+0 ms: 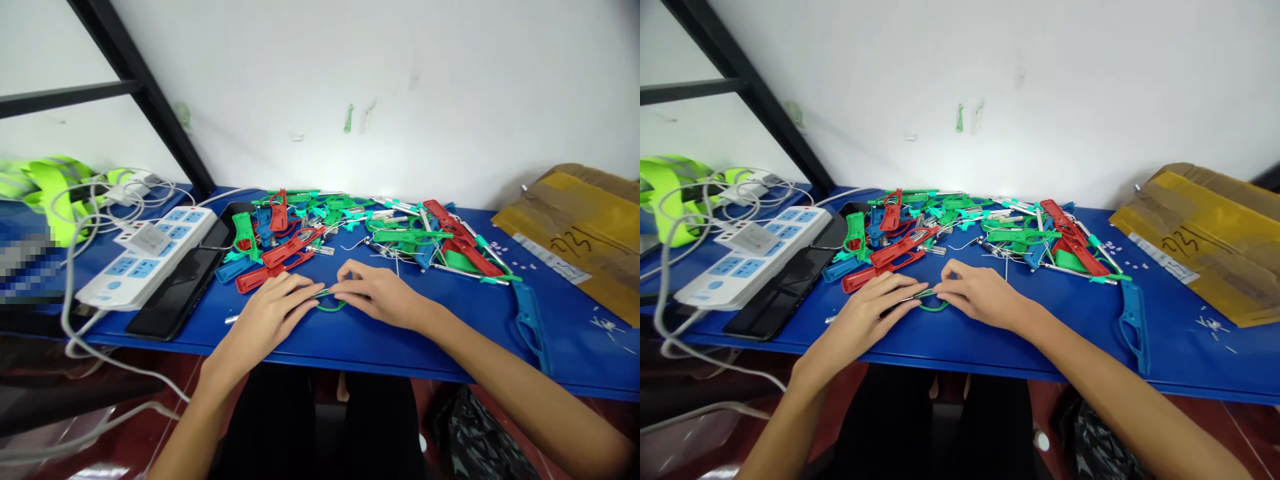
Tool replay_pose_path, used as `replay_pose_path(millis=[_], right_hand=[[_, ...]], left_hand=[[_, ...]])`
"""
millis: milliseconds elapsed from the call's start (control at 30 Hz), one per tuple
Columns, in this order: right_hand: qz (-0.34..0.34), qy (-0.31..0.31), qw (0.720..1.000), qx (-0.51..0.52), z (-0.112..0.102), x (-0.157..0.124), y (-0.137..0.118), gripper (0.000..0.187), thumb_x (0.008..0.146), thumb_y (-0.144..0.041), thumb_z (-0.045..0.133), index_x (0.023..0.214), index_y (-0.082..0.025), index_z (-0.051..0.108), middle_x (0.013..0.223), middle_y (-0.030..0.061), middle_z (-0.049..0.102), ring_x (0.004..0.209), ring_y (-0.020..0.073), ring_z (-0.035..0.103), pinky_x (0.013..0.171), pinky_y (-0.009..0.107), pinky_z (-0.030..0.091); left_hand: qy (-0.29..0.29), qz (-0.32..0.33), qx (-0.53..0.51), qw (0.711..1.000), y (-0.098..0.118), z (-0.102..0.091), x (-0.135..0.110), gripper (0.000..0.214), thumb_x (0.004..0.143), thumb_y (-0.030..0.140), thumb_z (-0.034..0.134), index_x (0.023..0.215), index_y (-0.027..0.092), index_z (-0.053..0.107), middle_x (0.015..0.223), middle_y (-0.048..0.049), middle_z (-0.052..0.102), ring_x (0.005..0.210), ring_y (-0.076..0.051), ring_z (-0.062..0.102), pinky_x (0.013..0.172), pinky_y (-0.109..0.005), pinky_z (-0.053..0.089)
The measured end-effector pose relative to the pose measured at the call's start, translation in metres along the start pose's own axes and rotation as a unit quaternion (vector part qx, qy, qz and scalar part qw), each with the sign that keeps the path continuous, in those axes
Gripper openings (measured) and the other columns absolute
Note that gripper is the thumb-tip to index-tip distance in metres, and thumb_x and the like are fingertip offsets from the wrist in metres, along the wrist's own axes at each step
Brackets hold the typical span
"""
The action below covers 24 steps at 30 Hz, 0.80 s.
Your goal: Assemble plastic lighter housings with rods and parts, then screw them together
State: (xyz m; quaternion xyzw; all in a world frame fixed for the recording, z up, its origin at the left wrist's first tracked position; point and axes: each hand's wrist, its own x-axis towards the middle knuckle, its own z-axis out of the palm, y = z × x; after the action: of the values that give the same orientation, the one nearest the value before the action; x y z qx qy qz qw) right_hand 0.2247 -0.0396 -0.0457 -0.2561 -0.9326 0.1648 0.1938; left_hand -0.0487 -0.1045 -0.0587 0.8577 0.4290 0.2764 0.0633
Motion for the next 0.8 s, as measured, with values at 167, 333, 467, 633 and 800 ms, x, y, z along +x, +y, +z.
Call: replay_pose_path(millis=[167,333,467,633,800], right_hand=[[0.0,0.005,1.0,-0.004,0.001,0.001,-0.001,0.028,0.115,-0.033,0.056,0.132,-0.025,0.077,0.122,0.0082,0.071,0.088,0.0169,0.071,0.077,0.03,0.055],[0.001,0.003,1.0,-0.007,0.001,0.001,-0.003,0.027,0.114,-0.033,0.056,0.121,-0.024,0.081,0.12,0.0071,0.072,0.079,0.0148,0.07,0.074,0.03,0.055],[-0.003,0.004,1.0,-0.019,0.002,0.001,-0.003,0.028,0.115,-0.033,0.055,0.119,-0.024,0.081,0.117,0.0068,0.072,0.078,0.0149,0.07,0.073,0.03,0.053],[0.014,-0.004,1.0,-0.026,0.004,0.004,-0.006,0.028,0.115,-0.034,0.055,0.117,-0.023,0.08,0.118,0.0073,0.072,0.082,0.0161,0.071,0.074,0.03,0.052],[0.062,-0.024,0.997,-0.033,0.002,0.008,-0.012,0.023,0.112,-0.035,0.061,0.114,-0.024,0.081,0.113,0.0051,0.071,0.081,0.0156,0.07,0.071,0.029,0.048]], left_hand=[[-0.009,0.002,-0.005,1.0,0.001,-0.001,-0.001,0.03,0.114,0.029,0.055,0.135,0.031,0.077,0.126,-0.0059,0.075,0.107,-0.022,0.068,0.095,-0.04,0.052],[-0.014,-0.002,-0.004,1.0,0.001,-0.001,0.001,0.029,0.114,0.029,0.056,0.134,0.031,0.078,0.125,-0.0054,0.075,0.106,-0.022,0.066,0.094,-0.04,0.049],[-0.021,-0.007,-0.007,1.0,0.002,0.0,0.003,0.028,0.114,0.031,0.056,0.129,0.029,0.079,0.124,-0.0049,0.075,0.105,-0.022,0.066,0.095,-0.04,0.049],[-0.022,-0.021,0.002,1.0,0.002,0.001,0.003,0.026,0.114,0.032,0.055,0.123,0.026,0.079,0.126,-0.0046,0.076,0.107,-0.022,0.066,0.097,-0.041,0.048],[-0.008,-0.023,-0.001,1.0,0.0,0.003,0.006,0.023,0.113,0.032,0.058,0.113,0.023,0.079,0.119,-0.0027,0.078,0.104,-0.021,0.069,0.093,-0.038,0.048]])
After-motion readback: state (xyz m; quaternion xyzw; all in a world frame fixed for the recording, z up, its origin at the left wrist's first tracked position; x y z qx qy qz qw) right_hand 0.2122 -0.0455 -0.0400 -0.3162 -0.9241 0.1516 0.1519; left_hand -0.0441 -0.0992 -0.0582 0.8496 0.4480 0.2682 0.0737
